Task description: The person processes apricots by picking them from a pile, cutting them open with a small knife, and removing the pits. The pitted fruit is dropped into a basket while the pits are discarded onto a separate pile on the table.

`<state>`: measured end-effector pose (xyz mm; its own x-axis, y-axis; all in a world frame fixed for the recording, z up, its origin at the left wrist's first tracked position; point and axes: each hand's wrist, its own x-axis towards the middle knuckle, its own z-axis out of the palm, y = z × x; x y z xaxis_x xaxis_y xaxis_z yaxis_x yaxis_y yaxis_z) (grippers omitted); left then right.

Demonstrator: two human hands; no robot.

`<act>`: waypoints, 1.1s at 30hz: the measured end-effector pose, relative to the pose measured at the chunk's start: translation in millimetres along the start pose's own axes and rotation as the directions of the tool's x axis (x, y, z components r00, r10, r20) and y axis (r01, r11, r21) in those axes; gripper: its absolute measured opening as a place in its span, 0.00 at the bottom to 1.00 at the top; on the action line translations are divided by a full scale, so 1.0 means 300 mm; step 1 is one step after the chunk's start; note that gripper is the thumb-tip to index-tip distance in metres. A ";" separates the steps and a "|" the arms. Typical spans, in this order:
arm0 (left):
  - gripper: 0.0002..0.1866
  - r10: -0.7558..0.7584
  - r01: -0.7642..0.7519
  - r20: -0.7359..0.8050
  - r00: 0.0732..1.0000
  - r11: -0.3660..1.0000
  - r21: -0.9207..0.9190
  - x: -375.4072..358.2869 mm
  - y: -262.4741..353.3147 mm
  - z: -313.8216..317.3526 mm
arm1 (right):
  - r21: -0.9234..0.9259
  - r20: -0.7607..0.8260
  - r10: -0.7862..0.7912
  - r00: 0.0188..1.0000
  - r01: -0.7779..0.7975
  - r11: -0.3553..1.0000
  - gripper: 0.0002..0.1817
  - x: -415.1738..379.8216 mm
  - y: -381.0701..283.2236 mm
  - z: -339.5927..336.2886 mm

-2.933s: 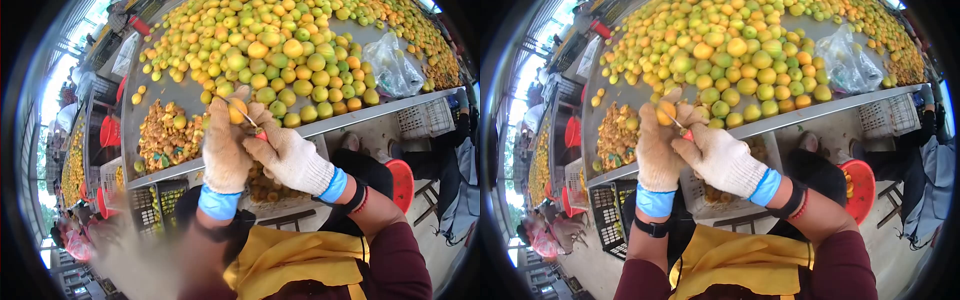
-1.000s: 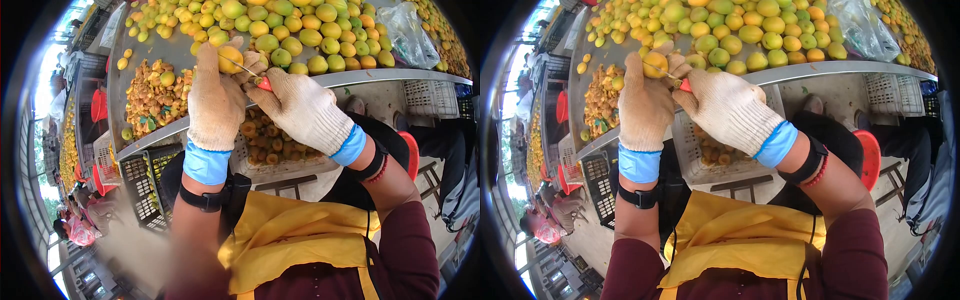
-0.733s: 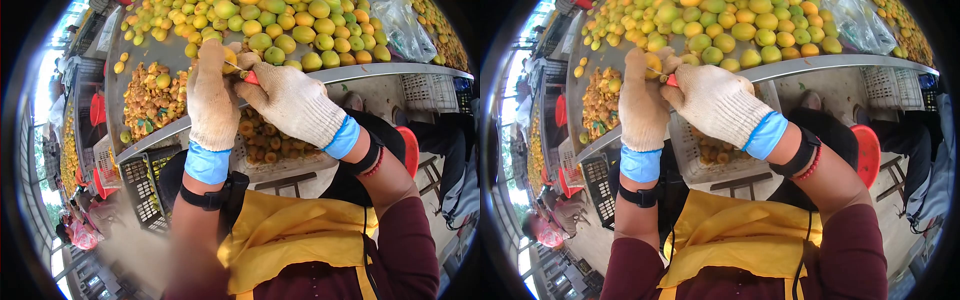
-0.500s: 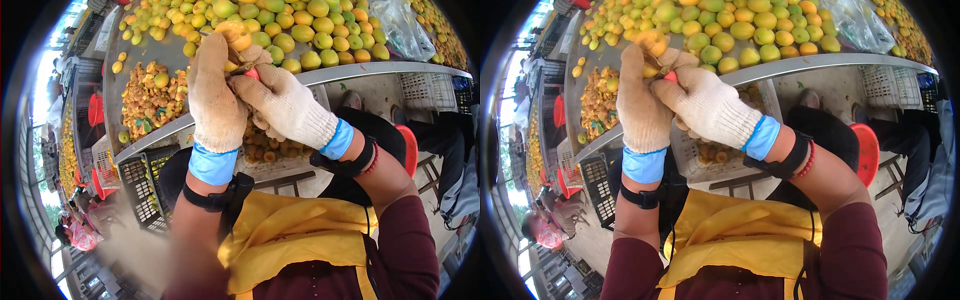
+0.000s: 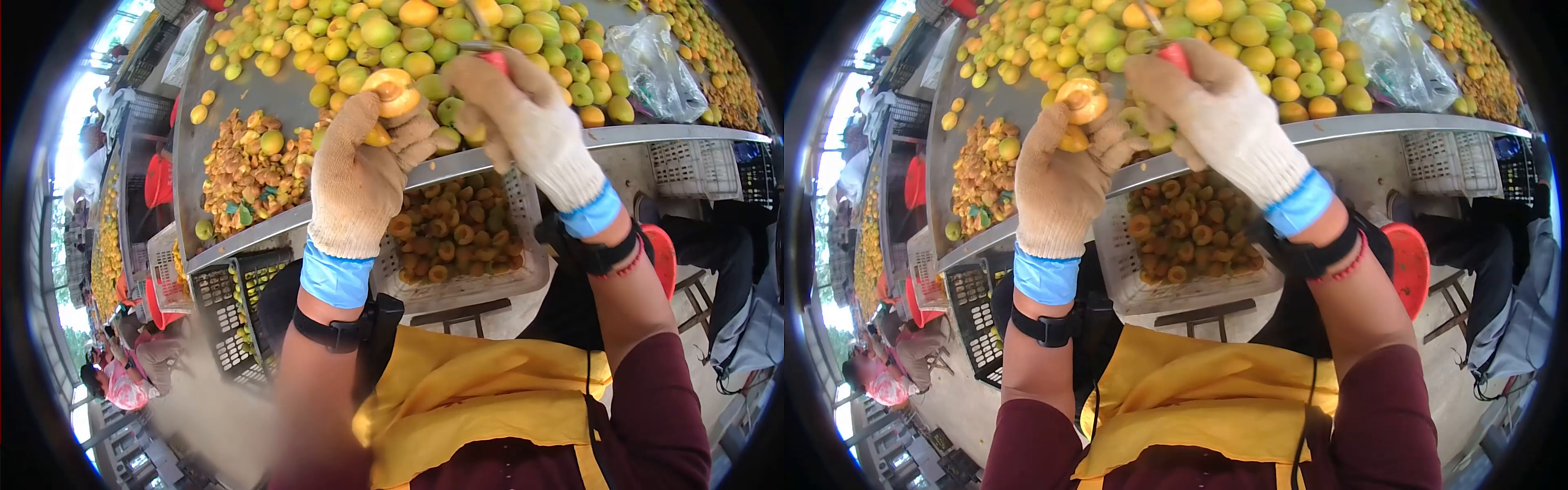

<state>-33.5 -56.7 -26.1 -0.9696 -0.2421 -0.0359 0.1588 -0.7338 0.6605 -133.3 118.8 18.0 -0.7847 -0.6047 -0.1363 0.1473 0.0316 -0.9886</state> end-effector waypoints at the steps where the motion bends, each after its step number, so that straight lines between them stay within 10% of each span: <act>1: 0.21 -0.010 0.011 -0.017 1.000 0.998 0.068 -0.002 -0.018 0.028 | -0.050 0.002 -0.013 1.000 0.013 0.999 0.20 0.016 0.005 0.008; 12: 0.26 -0.227 0.225 0.011 0.974 0.971 0.087 -0.021 -0.014 -0.005 | -0.062 0.171 -0.022 0.985 0.033 0.998 0.15 0.070 0.058 -0.004; 14: 0.24 -0.173 0.173 -0.007 0.985 0.985 0.026 -0.023 -0.006 0.007 | -0.136 0.029 -0.586 0.810 0.584 0.800 0.15 0.120 0.087 -0.041; 15: 0.24 -0.169 0.169 -0.005 0.986 0.985 0.023 -0.025 -0.007 0.016 | 0.276 -0.116 -0.390 0.913 0.407 0.871 0.14 0.121 0.051 -0.029; 17: 0.22 -0.204 0.205 -0.038 0.978 0.978 0.025 -0.032 -0.018 0.037 | 0.818 0.253 -0.576 0.778 0.146 0.557 0.12 0.191 0.064 -0.129; 25: 0.21 -0.137 0.154 -0.093 0.986 0.968 0.200 -0.064 -0.070 0.119 | 0.760 -0.101 -0.375 0.922 0.315 0.569 0.23 0.168 0.007 0.011; 27: 0.21 -0.136 0.161 -0.121 0.983 0.959 0.233 -0.065 -0.076 0.131 | 0.853 -0.010 -0.686 0.728 0.364 0.374 0.25 0.207 0.011 0.020; 33: 0.19 0.075 0.011 -0.178 0.981 0.897 0.443 -0.073 -0.103 0.166 | 0.743 -0.135 -0.222 0.966 0.247 0.622 0.25 0.102 -0.033 0.048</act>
<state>-26.5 2.7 -8.5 -0.9061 -0.4061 -0.1190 0.0488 -0.3798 0.9238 -150.0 88.6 24.4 -0.8719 -0.4831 0.0795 0.3447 -0.7210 -0.6010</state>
